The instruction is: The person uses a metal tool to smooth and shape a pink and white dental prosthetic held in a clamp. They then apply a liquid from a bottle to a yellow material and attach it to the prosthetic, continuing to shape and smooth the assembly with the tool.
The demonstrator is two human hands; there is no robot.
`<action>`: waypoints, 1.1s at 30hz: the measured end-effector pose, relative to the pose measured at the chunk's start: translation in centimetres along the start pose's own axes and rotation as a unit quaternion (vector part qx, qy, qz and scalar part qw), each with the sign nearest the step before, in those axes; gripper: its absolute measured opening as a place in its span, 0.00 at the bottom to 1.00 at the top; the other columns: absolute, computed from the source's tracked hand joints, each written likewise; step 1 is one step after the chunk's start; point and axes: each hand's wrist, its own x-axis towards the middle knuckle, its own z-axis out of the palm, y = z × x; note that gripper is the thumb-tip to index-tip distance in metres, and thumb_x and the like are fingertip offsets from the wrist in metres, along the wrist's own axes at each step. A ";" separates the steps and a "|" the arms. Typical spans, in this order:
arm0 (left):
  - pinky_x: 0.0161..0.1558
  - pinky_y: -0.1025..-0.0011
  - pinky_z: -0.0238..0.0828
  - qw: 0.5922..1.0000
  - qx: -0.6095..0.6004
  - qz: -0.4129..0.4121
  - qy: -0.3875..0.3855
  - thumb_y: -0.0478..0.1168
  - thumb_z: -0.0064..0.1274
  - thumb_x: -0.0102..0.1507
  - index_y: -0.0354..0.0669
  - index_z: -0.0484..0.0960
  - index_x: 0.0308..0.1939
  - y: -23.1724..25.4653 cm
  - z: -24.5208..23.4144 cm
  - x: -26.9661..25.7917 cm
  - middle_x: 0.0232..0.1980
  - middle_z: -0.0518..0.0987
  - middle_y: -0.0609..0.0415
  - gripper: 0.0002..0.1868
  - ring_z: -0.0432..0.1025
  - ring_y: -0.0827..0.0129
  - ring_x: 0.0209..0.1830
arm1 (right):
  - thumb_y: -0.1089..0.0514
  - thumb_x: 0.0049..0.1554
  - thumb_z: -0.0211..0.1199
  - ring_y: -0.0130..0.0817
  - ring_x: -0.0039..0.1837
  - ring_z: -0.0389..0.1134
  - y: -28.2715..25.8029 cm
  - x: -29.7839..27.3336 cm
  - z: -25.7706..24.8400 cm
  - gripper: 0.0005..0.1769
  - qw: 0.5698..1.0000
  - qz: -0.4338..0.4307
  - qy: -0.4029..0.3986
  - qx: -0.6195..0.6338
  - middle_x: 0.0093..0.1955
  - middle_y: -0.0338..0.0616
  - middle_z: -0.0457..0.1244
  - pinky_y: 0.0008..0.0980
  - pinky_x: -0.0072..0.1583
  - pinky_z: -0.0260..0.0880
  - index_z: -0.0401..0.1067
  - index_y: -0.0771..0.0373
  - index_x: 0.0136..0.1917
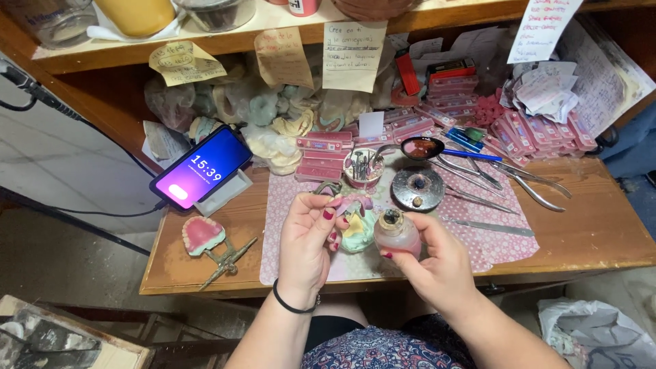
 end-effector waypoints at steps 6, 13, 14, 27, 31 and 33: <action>0.22 0.85 0.66 1.000 -0.022 0.005 -0.012 0.36 0.58 0.67 0.42 0.75 0.49 0.2 -0.1 0.1 0.36 0.83 0.49 0.09 0.80 0.73 0.33 | 0.55 0.48 0.71 0.30 0.55 0.74 0.7 -0.3 -0.2 0.25 1.000 -0.008 -0.002 -0.028 0.55 0.35 0.74 0.30 0.56 0.72 0.75 0.57 0.59; 0.42 0.75 0.74 0.995 -0.035 0.046 -0.080 0.30 0.55 0.67 0.40 0.77 0.56 0.9 0.7 0.2 0.48 0.83 0.47 0.13 0.78 0.68 0.44 | 0.64 0.46 0.72 0.29 0.55 0.74 3.7 0.3 -3.8 0.31 0.992 0.055 0.091 0.071 0.54 0.40 0.73 0.29 0.61 0.72 0.70 0.59 0.63; 0.56 0.64 0.78 0.994 -0.028 0.073 -0.072 0.29 0.55 0.65 0.37 0.76 0.59 1.2 0.8 0.2 0.56 0.82 0.44 0.18 0.78 0.60 0.54 | 0.65 0.45 0.75 0.34 0.59 0.72 4.3 0.7 -4.7 0.32 0.987 0.050 0.122 0.096 0.58 0.44 0.70 0.31 0.65 0.71 0.69 0.61 0.63; 0.28 0.84 0.75 0.999 0.006 0.042 -0.012 0.34 0.58 0.66 0.33 0.77 0.58 1.5 -1.9 0.4 0.41 0.83 0.41 0.17 0.75 0.76 0.27 | 0.64 0.63 0.74 0.31 0.59 0.65 21.9 0.9 -21.3 0.28 0.947 0.047 0.303 -0.094 0.62 0.49 0.64 0.30 0.62 0.68 0.61 0.63 0.70; 0.29 0.82 0.71 0.994 0.076 0.066 -0.045 0.41 0.53 0.69 0.37 0.79 0.55 1.9 -1.9 0.3 0.43 0.84 0.46 0.13 0.75 0.75 0.31 | 0.69 0.70 0.65 0.34 0.66 0.65 23.2 0.8 -20.7 0.22 0.969 0.028 0.245 -0.036 0.68 0.55 0.63 0.29 0.69 0.65 0.59 0.66 0.71; 0.30 0.80 0.73 0.990 0.121 0.065 -0.028 0.33 0.49 0.71 0.37 0.80 0.52 2.5 -1.9 0.1 0.42 0.83 0.47 0.08 0.73 0.76 0.28 | 0.71 0.71 0.61 0.33 0.68 0.65 24.2 0.7 -20.4 0.20 0.975 0.031 0.218 0.014 0.69 0.54 0.63 0.27 0.71 0.65 0.58 0.64 0.71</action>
